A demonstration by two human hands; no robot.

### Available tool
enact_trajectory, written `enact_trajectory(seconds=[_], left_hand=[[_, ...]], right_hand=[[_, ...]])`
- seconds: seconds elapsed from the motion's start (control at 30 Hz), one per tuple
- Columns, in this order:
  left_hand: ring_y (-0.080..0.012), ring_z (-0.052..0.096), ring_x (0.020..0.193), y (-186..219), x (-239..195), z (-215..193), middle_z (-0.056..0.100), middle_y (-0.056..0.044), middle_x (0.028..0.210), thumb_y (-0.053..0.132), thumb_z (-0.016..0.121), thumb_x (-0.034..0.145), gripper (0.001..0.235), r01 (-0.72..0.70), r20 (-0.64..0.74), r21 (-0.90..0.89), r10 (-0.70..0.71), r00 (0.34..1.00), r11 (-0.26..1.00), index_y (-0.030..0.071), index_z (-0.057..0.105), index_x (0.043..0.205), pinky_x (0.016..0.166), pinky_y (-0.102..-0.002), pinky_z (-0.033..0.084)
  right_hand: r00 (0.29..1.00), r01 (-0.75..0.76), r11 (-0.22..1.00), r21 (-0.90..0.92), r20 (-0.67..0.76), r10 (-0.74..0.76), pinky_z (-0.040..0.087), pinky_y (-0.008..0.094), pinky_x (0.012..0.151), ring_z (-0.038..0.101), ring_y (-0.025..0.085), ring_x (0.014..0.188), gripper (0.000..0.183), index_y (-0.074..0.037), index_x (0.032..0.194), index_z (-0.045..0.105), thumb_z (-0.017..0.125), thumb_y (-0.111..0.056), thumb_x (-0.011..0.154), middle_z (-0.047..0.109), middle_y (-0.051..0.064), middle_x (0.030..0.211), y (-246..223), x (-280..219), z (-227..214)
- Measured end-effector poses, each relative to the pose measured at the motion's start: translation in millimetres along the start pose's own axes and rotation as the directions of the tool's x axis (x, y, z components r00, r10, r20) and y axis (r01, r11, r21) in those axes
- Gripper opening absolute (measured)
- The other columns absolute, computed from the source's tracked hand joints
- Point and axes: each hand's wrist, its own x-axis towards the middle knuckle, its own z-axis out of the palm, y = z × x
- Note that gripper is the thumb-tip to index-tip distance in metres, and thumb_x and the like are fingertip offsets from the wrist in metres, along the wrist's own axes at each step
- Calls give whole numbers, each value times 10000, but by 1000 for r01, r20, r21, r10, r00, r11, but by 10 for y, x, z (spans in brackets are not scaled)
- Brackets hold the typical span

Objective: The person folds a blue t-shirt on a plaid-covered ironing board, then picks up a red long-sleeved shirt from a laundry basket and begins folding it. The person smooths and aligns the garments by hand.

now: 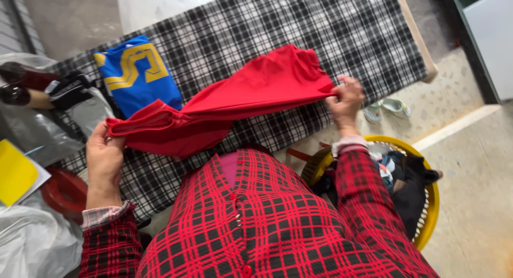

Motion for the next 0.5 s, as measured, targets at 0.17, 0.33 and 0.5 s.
enact_trajectory(seconds=[0.17,0.33,0.5], left_hand=[[-72,544,661,506,-82,-63,680,-16,943,111,657,1059,75,48,89,-286,-24,996,957,81,627,1122,567,-193,408],[-172,688,868,765,390,299,697,-66,1042,65,621,1016,149,187,146,-279,-151,978,942,68,622,1165,762,-299,577],[-255,704,1073,1074,1308,1059,688,-90,1190,93,528,1039,214,151,153,-297,-109,982,943,88,594,1243,901,-436,629]], right_hand=[[977,-213,812,544,119,176,393,457,1260,699,189,1178,92,-64,948,627,586,-25,876,764,94,1122,51,429,-620],[972,-225,899,377,153,179,539,391,910,643,209,998,121,-27,963,660,665,-20,843,654,104,1091,109,767,-777],[999,-15,999,44,-45,17,548,385,871,667,285,983,101,-31,940,681,708,-31,843,667,123,1066,-21,1228,-741]])
